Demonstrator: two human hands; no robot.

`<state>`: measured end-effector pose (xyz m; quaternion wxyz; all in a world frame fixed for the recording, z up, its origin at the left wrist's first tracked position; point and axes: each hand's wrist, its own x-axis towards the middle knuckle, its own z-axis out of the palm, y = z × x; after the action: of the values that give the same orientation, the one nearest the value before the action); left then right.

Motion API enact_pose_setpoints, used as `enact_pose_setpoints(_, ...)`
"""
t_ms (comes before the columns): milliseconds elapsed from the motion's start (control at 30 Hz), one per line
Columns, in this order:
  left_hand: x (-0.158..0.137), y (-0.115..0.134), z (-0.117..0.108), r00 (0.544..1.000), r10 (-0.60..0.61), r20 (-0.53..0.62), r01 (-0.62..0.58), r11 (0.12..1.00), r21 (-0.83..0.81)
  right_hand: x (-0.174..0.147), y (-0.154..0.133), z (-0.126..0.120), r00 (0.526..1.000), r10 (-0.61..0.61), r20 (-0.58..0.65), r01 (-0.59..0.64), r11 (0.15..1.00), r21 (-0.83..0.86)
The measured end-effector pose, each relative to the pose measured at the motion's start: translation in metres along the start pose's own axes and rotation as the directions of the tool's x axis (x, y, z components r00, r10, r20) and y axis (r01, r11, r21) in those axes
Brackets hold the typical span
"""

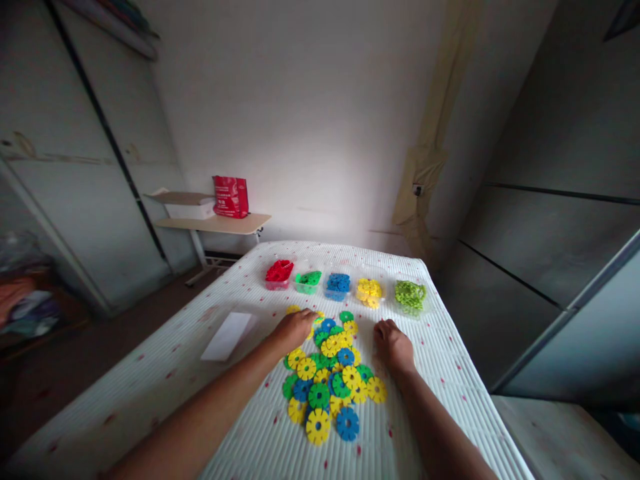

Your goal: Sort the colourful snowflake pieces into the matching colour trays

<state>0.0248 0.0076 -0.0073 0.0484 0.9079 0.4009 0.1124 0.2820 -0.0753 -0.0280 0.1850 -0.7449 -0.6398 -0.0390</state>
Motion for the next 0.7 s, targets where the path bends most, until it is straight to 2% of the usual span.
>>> enact_pose_setpoints(167, -0.005, 0.004, -0.011, 0.994, -0.063, -0.086, 0.060, 0.998, -0.031, 0.000, 0.001, 0.001, 1.000, -0.002, -0.005, 0.002, 1.000, 0.001)
enact_pose_setpoints(233, -0.005, 0.003, -0.018, 0.981, -0.134, -0.140, 0.128, 0.990, -0.054, 0.000, 0.001, 0.001, 1.000, 0.001, 0.000, -0.001, 1.000, 0.000)
enact_pose_setpoints(300, 0.000, -0.002, -0.026, 0.948, -0.249, -0.200, 0.235, 0.968, -0.089, 0.000, 0.001, 0.002, 1.000, 0.001, 0.002, -0.001, 1.000, -0.003)
enact_pose_setpoints(400, 0.019, -0.014, -0.044, 0.868, -0.413, -0.275, 0.384, 0.910, -0.156, 0.000, 0.002, 0.004, 1.000, -0.002, -0.004, 0.002, 1.000, -0.001)
enact_pose_setpoints(467, 0.037, -0.023, -0.056, 0.837, -0.454, -0.304, 0.414, 0.890, -0.190, 0.000, 0.002, 0.004, 1.000, -0.003, -0.003, 0.003, 1.000, 0.009)
enact_pose_setpoints(600, 0.071, -0.037, -0.071, 0.814, -0.494, -0.307, 0.440, 0.868, -0.230, 0.000, 0.001, 0.002, 1.000, 0.000, 0.002, 0.000, 1.000, 0.023)
enact_pose_setpoints(700, 0.080, -0.039, -0.067, 0.816, -0.501, -0.289, 0.444, 0.863, -0.240, 0.000, 0.001, 0.001, 1.000, -0.001, -0.002, 0.001, 1.000, 0.029)
